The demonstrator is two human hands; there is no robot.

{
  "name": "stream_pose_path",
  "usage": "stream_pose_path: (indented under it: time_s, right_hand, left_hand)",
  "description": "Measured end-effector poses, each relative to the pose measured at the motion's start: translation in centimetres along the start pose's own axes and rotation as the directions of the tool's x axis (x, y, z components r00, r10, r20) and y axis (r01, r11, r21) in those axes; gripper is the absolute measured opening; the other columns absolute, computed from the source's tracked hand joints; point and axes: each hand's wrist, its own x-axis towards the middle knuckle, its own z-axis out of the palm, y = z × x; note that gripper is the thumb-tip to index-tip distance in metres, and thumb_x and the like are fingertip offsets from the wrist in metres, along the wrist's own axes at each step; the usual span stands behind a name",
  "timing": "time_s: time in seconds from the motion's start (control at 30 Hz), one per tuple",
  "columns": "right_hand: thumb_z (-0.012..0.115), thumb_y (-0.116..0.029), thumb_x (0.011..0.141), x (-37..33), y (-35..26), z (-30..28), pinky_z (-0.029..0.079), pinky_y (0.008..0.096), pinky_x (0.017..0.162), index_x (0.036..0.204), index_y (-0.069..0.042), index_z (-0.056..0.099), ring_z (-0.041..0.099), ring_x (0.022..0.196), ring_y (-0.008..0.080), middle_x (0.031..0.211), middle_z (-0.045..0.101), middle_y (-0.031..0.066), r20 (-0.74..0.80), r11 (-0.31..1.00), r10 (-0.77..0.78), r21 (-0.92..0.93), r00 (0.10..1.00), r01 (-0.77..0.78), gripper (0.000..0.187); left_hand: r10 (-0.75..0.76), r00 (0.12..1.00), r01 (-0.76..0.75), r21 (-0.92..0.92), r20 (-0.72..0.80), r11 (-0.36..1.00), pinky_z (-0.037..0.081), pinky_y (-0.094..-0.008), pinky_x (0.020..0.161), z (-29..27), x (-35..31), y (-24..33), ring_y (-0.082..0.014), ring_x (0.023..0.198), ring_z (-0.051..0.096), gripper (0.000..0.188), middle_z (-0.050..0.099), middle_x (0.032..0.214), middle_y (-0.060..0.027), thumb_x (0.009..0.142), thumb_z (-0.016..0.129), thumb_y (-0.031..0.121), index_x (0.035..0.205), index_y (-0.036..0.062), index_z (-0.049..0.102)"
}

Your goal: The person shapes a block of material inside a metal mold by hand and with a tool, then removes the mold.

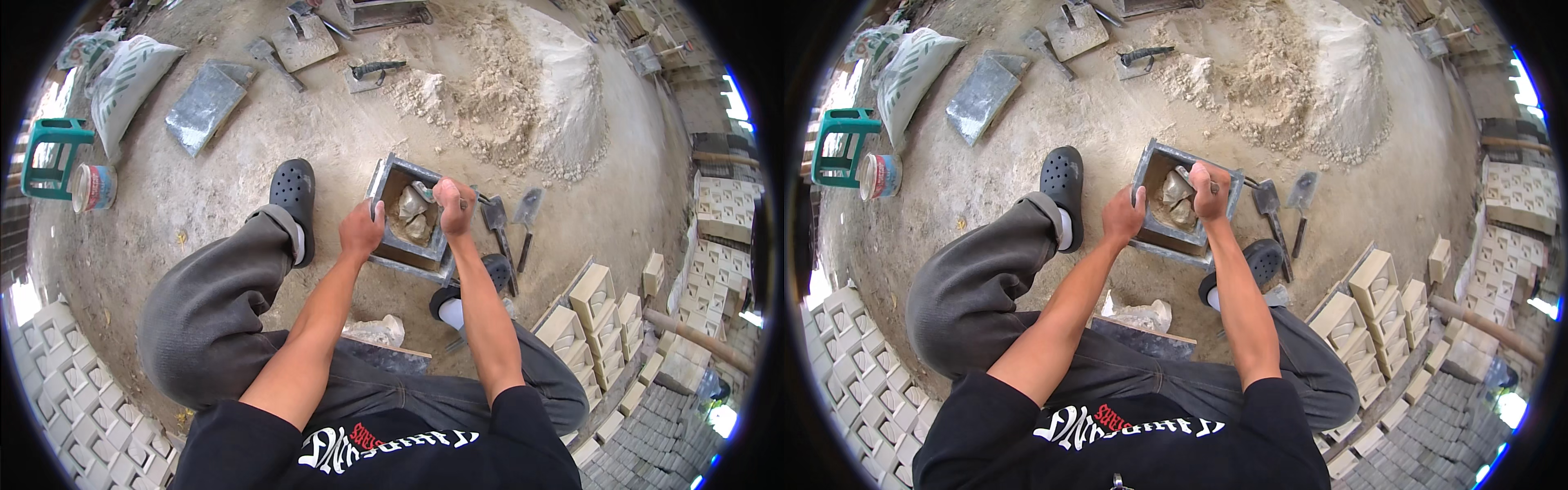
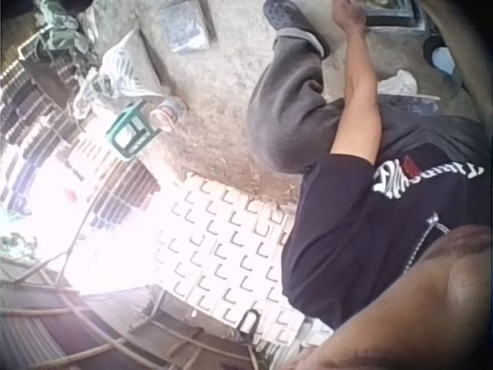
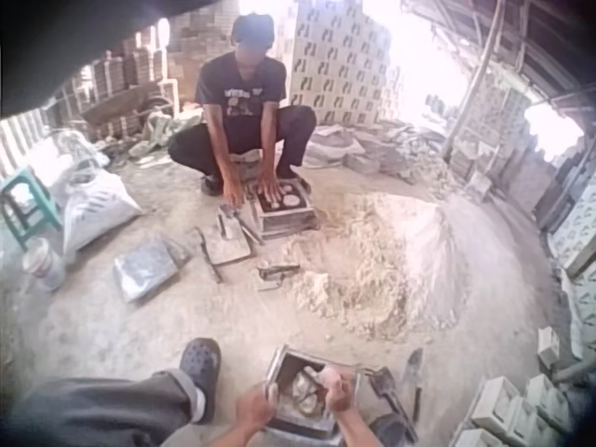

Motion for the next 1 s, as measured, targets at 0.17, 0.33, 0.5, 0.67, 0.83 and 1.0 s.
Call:
stream_pose_path:
  time_s: [0.17,0.33,0.5,0.67,0.83,1.0]
  right_hand:
    - [0.041,-0.016,0.093,-0.1,-0.7,0.1,0.027,0.0283,0.05,0.056,-0.004,0.038,0.034,0.053,0.0104,0.056,0.04,0.003,-0.048,0.993,0.036,0.114,0.998,-0.03,0.039]
    - [0.044,-0.013,0.091,0.7,-3.7,0.1,0.027,0.0282,0.05,0.058,0.0,0.039,0.035,0.053,0.0082,0.054,0.039,-0.0002,-0.083,0.972,-0.032,0.228,0.996,0.05,0.036]
    - [0.043,-0.014,0.091,-0.2,-1.6,0.0,0.026,0.029,0.049,0.058,0.0,0.041,0.035,0.051,0.0092,0.054,0.04,0.0007,-0.156,0.994,-0.112,-0.028,0.981,0.109,0.035]
    - [0.044,-0.017,0.094,-0.6,-2.3,-0.5,0.032,0.028,0.05,0.059,-0.001,0.046,0.04,0.052,0.0102,0.056,0.047,0.0028,-0.141,0.991,0.069,-0.104,0.988,-0.084,0.039]
    - [0.043,-0.021,0.096,-4.5,-0.6,-2.8,0.034,0.029,0.051,0.058,0.0,0.045,0.042,0.051,0.0121,0.055,0.048,0.004,-0.214,0.991,0.02,-0.125,0.977,-0.047,0.043]
    - [0.044,-0.024,0.096,-4.6,-0.1,-3.0,0.037,0.0302,0.052,0.057,0.0,0.049,0.046,0.05,0.0136,0.054,0.05,0.0051,-0.337,0.987,0.158,0.036,0.928,-0.155,0.046]
  left_hand:
    - [-0.012,1.0,0.012,-0.005,0.016,1.0,0.05,-0.0468,0.076,0.0,0.0,0.2,-0.0387,0.087,0.063,0.037,0.067,0.096,-0.0181,0.094,0.048,0.039,0.105,0.0072,0.064]
    - [-0.029,1.0,0.029,0.02,0.005,0.999,0.05,-0.0474,0.076,0.0,0.0,-0.3,-0.0392,0.087,0.064,0.038,0.067,0.096,-0.0181,0.094,0.047,0.039,0.107,0.0075,0.064]
    - [-0.017,1.0,0.016,0.021,0.022,1.0,0.05,-0.0483,0.075,0.1,0.0,0.0,-0.0393,0.086,0.064,0.038,0.067,0.096,-0.018,0.095,0.046,0.04,0.106,0.0077,0.063]
    - [-0.026,0.999,0.026,0.014,0.043,1.0,0.05,-0.0488,0.075,-0.2,-0.2,-0.3,-0.0398,0.086,0.063,0.037,0.067,0.095,-0.0182,0.095,0.046,0.04,0.103,0.0086,0.063]
    - [-0.019,0.999,0.018,0.025,0.044,1.0,0.05,-0.049,0.075,0.1,-0.1,0.3,-0.0398,0.085,0.063,0.036,0.066,0.094,-0.0176,0.095,0.045,0.041,0.1,0.0089,0.063]
    - [-0.026,0.999,0.024,0.034,0.037,0.999,0.049,-0.0492,0.076,-0.1,-0.2,-0.4,-0.0396,0.086,0.063,0.038,0.066,0.096,-0.0176,0.095,0.044,0.041,0.099,0.0089,0.063]
